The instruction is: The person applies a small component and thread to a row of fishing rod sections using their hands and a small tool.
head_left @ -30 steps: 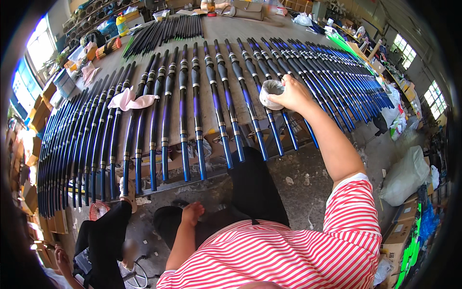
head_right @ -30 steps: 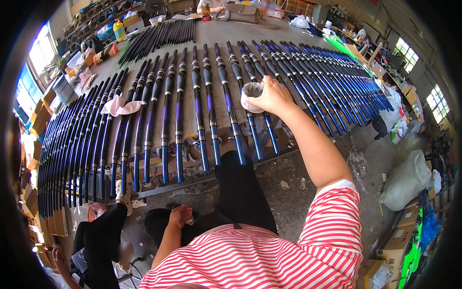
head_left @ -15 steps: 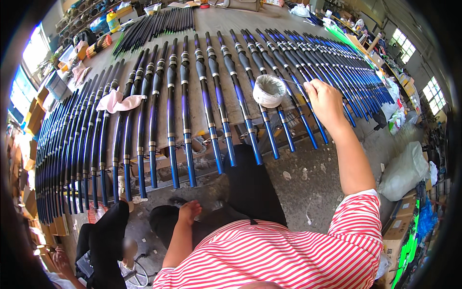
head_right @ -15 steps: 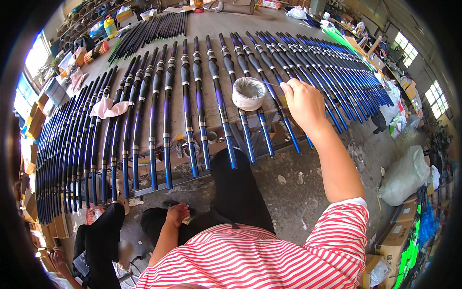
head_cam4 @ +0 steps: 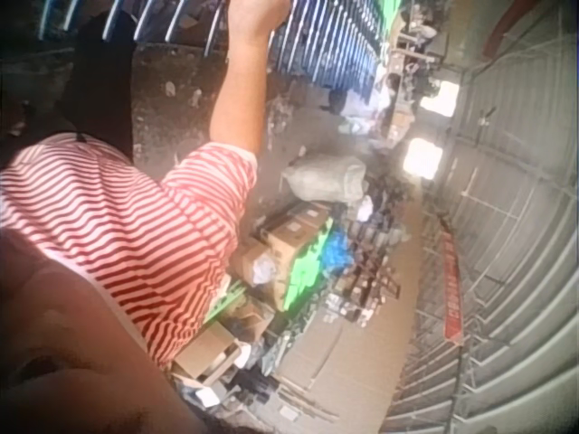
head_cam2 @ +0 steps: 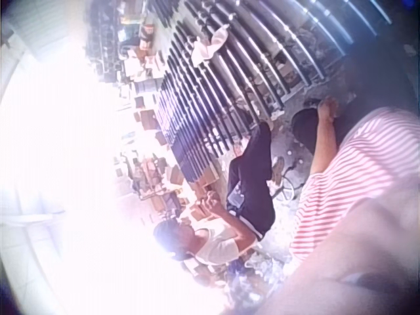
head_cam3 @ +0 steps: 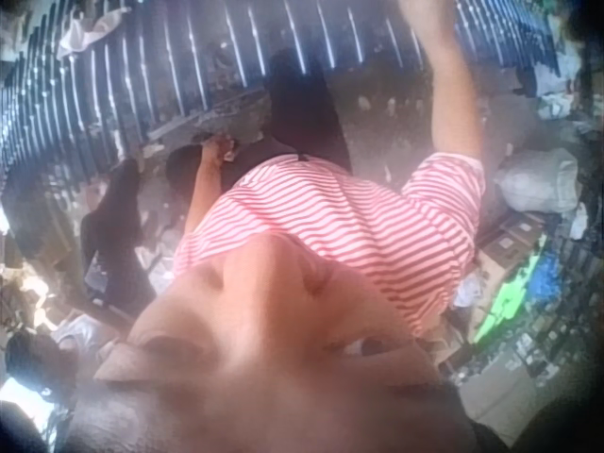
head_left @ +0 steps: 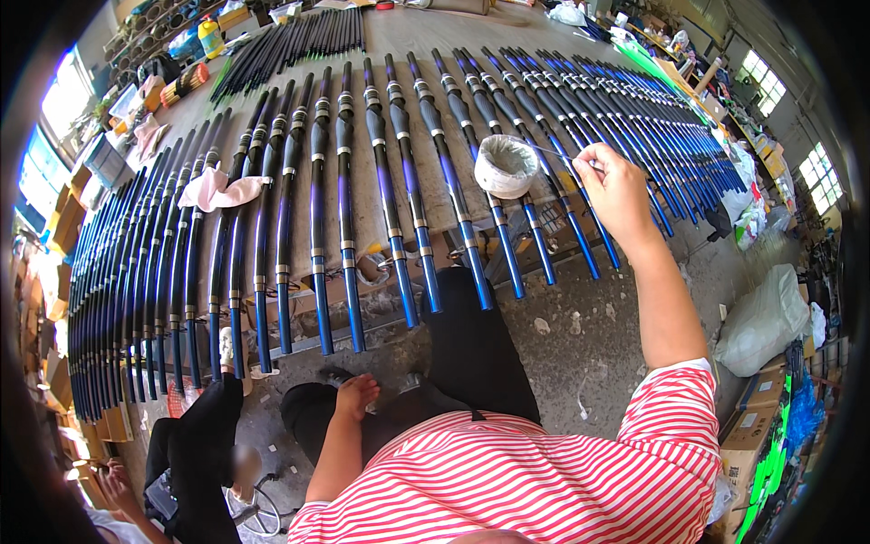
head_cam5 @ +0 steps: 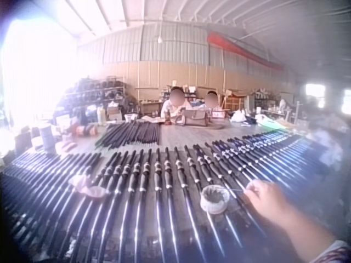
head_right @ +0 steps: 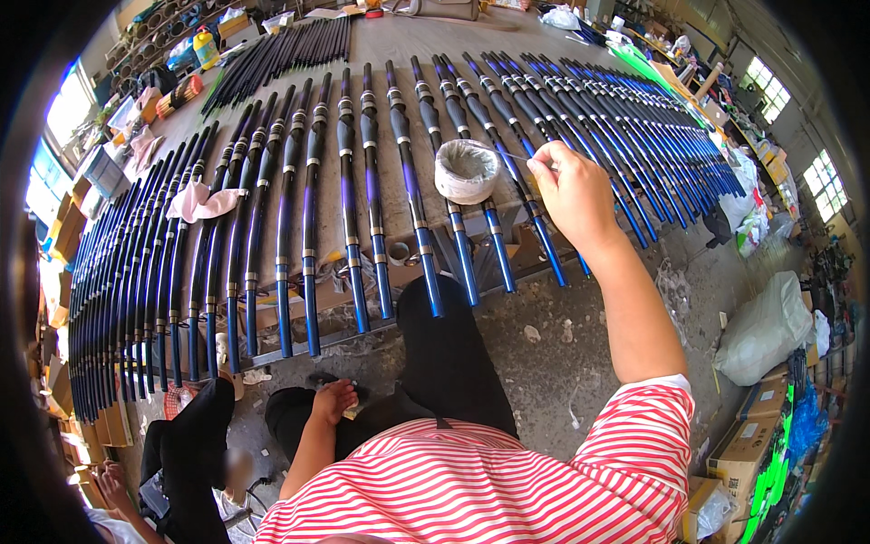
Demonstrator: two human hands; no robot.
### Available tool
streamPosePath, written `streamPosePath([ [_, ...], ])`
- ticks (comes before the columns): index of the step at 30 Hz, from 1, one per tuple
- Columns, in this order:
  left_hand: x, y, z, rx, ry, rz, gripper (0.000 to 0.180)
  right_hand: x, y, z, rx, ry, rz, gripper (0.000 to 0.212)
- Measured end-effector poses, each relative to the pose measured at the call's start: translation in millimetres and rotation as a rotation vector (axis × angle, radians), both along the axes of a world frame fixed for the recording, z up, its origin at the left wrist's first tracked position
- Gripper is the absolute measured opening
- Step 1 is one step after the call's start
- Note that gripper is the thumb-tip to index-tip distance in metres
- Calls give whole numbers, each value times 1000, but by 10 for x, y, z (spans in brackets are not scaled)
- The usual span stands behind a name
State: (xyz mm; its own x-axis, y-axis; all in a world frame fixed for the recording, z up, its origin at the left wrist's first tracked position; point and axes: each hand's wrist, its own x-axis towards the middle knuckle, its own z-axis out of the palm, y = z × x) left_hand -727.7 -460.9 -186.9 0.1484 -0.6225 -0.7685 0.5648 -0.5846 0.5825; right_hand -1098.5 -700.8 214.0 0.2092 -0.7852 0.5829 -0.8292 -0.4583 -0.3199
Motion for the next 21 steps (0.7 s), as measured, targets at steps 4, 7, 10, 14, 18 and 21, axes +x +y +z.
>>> streamPosePath([
  [4, -4, -4, 4, -4, -3, -4, 23, -13, 4, -2, -6, 14, 17, 11],
  [7, -14, -6, 18, -11, 2, -5, 23, -3, 21, 8, -10, 11, 20, 11],
  [10, -19, -2, 37, -11, -4, -9, 23, 0, 21, 14, 2, 11, 9, 10],
  [14, -25, -2, 95, -11, -20, -7, 23, 33, 32, 51, 38, 23, -25, 10],
  [18, -15, -5, 79, -5, -7, -6, 23, 41, 13, 46, 34, 25, -24, 9],
  [21, -23, -14, 88, -5, -1, -6, 22, 44, -2, 26, 13, 27, -13, 9],
])
